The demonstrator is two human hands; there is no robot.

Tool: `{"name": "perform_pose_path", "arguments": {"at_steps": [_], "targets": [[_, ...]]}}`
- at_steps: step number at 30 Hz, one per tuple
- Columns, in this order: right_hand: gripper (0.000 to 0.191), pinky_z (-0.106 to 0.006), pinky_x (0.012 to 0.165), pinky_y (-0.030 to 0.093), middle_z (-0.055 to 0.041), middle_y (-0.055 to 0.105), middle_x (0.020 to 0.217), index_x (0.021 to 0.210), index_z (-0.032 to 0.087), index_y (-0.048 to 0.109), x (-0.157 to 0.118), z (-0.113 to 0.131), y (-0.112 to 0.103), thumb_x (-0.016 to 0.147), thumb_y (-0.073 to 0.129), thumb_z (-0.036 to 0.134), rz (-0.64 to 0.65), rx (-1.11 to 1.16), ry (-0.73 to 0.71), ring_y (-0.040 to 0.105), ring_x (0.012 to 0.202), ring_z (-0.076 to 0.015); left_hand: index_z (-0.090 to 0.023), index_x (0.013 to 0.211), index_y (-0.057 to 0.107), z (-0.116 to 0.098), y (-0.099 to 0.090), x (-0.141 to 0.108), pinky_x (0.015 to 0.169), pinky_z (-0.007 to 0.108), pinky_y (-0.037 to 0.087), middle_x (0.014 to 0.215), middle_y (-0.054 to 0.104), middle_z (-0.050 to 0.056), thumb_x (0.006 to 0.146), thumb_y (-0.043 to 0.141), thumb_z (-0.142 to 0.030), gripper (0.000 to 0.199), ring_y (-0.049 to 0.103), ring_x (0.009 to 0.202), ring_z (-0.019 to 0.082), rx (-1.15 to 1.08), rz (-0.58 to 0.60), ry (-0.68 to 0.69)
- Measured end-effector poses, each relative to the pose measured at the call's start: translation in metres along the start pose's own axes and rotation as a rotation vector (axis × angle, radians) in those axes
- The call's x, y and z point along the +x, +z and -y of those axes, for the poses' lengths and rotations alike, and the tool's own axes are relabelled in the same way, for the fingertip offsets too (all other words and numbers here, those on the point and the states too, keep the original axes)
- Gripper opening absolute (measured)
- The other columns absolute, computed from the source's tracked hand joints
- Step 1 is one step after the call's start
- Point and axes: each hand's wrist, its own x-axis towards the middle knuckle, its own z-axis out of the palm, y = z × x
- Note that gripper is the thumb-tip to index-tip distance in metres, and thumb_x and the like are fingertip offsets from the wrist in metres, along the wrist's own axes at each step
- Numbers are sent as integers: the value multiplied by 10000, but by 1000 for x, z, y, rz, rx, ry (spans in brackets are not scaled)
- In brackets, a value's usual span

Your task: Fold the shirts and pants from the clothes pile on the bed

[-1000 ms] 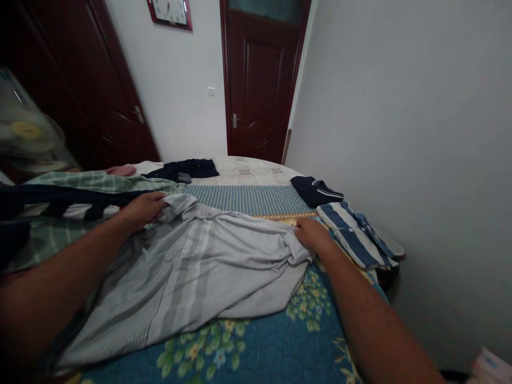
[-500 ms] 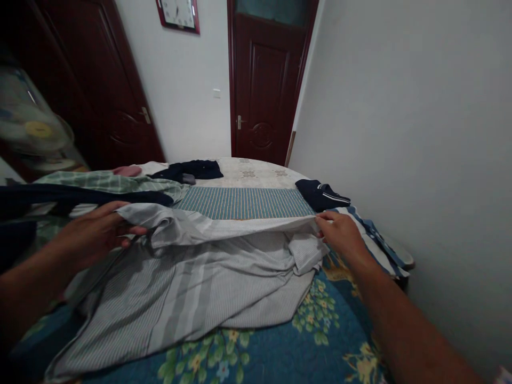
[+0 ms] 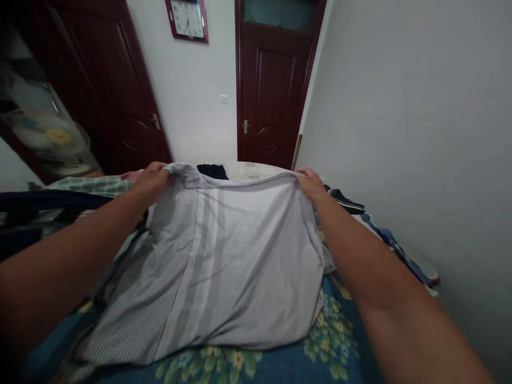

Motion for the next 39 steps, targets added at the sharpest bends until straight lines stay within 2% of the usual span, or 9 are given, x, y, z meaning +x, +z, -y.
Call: {"name": "perform_pose_path", "arguments": {"at_steps": [3,6,9,13,20,28,32,36,39], "targets": [[574,-422,1234,404,-124,642,1462,1400,159,654,-12,-18,21,831,594,205,53,-228,-81,561,1383,-257,-86,1279,603,20,12,-5,969,420,555,1204,709,160,864,609,-155,421,668,1094,281,151,-37,-54],[595,-405,1289,324,-145,552,1568,1410,114,651,-42,-35,27,829,543,178,58,-357,-116,452,1503,-254,-95,1348,608,36,10,-28,1172,473,446,1424,635,202,814,601,-144,536,575,1350,338,289,-13,-5],[547,-395,1285,328,-172,597,1515,1360,96,691,-79,-42,16,845,522,169,106,-460,-154,489,1479,-269,-101,1367,617,42,-7,-63,1261,488,343,1476,622,191,861,551,-240,529,502,1449,342,386,100,139],[531,-396,1242,367,-212,626,1467,1404,80,657,-136,-35,-17,904,547,221,201,-725,-194,549,1414,-303,-167,1355,655,37,-48,-128,1199,466,425,1417,677,162,905,548,-423,529,616,1335,353,470,244,233],[424,-452,993,506,-241,731,1201,1258,108,705,-213,-20,-64,990,532,387,356,-1057,127,693,1177,-355,-214,1357,660,34,-110,-230,1159,520,428,1371,711,192,898,530,-586,606,631,1309,415,774,327,97],[334,-428,940,535,-227,702,1240,1174,141,732,-252,-9,-70,967,534,314,333,-1093,101,715,1157,-341,-133,1272,701,20,-115,-271,1054,581,469,1379,656,310,910,492,-657,670,646,1274,487,921,264,-132],[287,-430,942,552,-244,729,1156,1008,119,757,-248,-9,-71,952,485,192,198,-898,151,733,1113,-341,-176,1018,709,16,-111,-273,957,569,499,1169,739,298,914,497,-624,506,702,1142,473,882,316,-161],[212,-425,871,612,-142,756,851,872,195,734,-232,-6,-74,901,537,269,-14,-197,332,762,988,-325,-240,756,623,23,-104,-264,913,497,514,935,773,173,866,556,-455,250,737,992,387,649,327,-160],[172,-407,754,650,-50,729,723,934,263,727,-227,-5,-70,863,608,364,-42,161,387,770,803,-279,-241,709,614,32,-102,-257,881,426,545,883,764,128,857,536,-427,250,738,963,331,254,173,-233]]}}
